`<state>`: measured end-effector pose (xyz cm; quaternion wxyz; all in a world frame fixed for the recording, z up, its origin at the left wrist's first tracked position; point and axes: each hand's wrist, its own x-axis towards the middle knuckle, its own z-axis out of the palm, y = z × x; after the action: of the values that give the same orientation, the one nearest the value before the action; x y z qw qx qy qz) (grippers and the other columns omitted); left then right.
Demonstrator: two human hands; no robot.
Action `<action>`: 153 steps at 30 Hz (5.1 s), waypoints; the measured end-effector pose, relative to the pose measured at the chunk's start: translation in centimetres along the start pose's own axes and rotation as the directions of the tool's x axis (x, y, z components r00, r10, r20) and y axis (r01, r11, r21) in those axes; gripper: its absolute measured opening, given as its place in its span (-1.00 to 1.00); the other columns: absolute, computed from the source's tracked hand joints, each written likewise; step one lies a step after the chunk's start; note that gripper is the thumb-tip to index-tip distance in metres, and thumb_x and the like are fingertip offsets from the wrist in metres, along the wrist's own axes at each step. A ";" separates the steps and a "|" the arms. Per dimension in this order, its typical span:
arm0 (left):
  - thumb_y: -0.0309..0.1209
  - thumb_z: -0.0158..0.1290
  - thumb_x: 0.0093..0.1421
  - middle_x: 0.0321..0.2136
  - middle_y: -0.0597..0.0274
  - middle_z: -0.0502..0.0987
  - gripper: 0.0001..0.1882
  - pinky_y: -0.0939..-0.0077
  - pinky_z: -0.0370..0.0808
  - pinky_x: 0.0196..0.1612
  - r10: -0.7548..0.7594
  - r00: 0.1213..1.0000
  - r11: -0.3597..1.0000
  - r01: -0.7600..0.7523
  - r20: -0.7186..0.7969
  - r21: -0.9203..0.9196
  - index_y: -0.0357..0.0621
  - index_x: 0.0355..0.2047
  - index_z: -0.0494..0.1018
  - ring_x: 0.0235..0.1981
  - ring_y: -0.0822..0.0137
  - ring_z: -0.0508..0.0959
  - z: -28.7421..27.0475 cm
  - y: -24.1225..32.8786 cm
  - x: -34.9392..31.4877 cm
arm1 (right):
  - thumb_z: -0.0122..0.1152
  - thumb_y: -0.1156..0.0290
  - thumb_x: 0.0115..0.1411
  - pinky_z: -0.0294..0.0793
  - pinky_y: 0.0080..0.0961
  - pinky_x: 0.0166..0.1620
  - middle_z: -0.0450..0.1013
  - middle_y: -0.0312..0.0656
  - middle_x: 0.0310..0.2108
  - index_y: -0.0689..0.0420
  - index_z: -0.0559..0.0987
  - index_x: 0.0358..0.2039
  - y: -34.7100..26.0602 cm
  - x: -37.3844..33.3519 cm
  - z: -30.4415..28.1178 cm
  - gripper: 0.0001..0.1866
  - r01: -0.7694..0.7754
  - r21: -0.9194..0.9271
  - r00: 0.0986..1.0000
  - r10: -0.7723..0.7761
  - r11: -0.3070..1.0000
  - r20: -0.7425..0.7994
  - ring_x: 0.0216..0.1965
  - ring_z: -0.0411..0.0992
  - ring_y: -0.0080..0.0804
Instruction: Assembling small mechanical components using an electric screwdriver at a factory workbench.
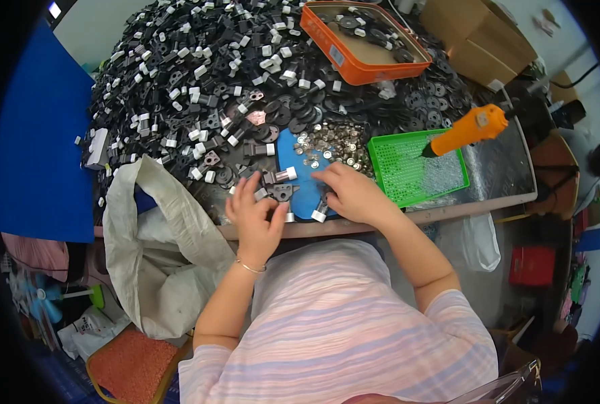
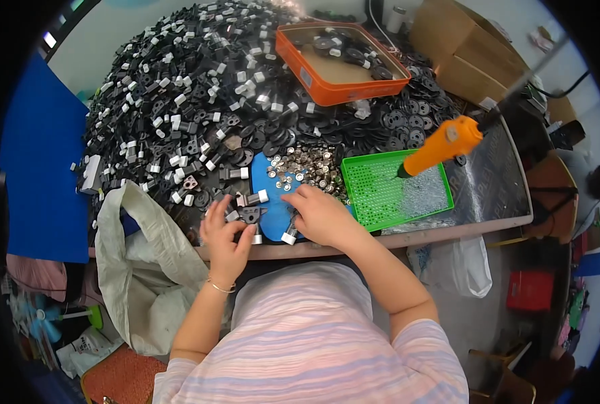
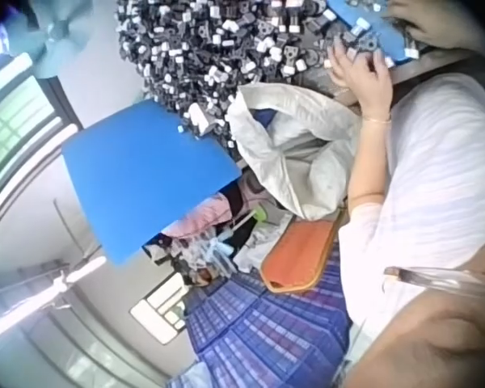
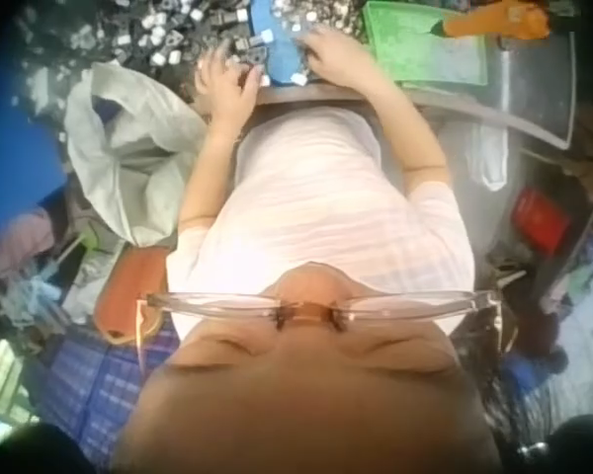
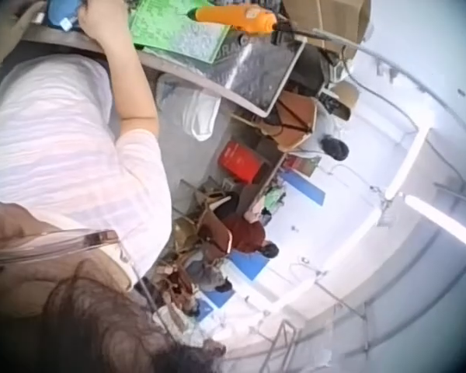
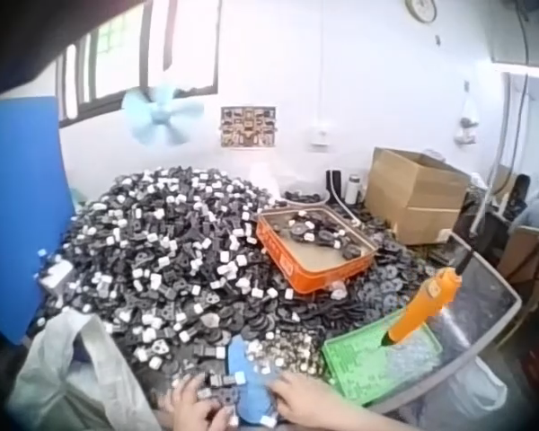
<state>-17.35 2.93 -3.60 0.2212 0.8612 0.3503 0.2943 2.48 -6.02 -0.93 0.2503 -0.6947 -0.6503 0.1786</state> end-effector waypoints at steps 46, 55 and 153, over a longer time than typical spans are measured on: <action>-0.60 0.05 -0.03 -0.29 0.01 0.37 -0.80 0.41 0.41 -0.31 -0.118 0.990 0.936 0.084 -0.080 -0.343 -0.28 -0.35 0.34 -0.36 0.11 0.43 -0.1 -2.2 -0.4 | 0.14 0.45 -0.13 0.39 -0.31 -0.16 0.42 -0.21 -0.32 0.10 0.52 -0.30 -1.6 11.7 4.4 -0.71 0.110 -0.260 0.986 -0.137 0.959 -0.091 -0.16 0.35 -0.23; -0.44 0.20 -0.15 -0.30 0.11 0.42 -0.72 0.27 0.37 -0.21 0.217 0.975 0.971 -0.210 0.056 -0.114 -0.20 -0.38 0.43 -0.26 0.07 0.41 -0.8 -2.1 -1.2 | 0.13 0.41 -0.02 0.40 -0.34 -0.15 0.47 -0.02 -0.36 0.16 0.53 -0.24 -1.7 12.2 3.2 -0.71 -0.017 -0.016 0.998 0.016 1.000 -0.064 -0.25 0.43 -0.12; -0.45 0.15 -0.13 -0.38 0.15 0.43 -0.82 0.31 0.34 -0.18 0.502 0.793 0.865 -0.468 0.346 -0.182 -0.18 -0.48 0.43 -0.27 0.12 0.41 1.6 4.9 5.3 | 0.15 0.59 -0.12 0.34 -0.30 -0.25 0.36 -0.14 -0.36 0.18 0.46 -0.40 0.5 -5.1 -2.2 -0.81 -0.145 -0.338 0.923 0.004 0.930 -0.384 -0.28 0.34 -0.14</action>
<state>-10.94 3.33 -0.01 0.2393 0.9520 0.0548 0.1828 3.67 -11.40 0.22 0.2318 -0.7745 -0.5843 -0.0704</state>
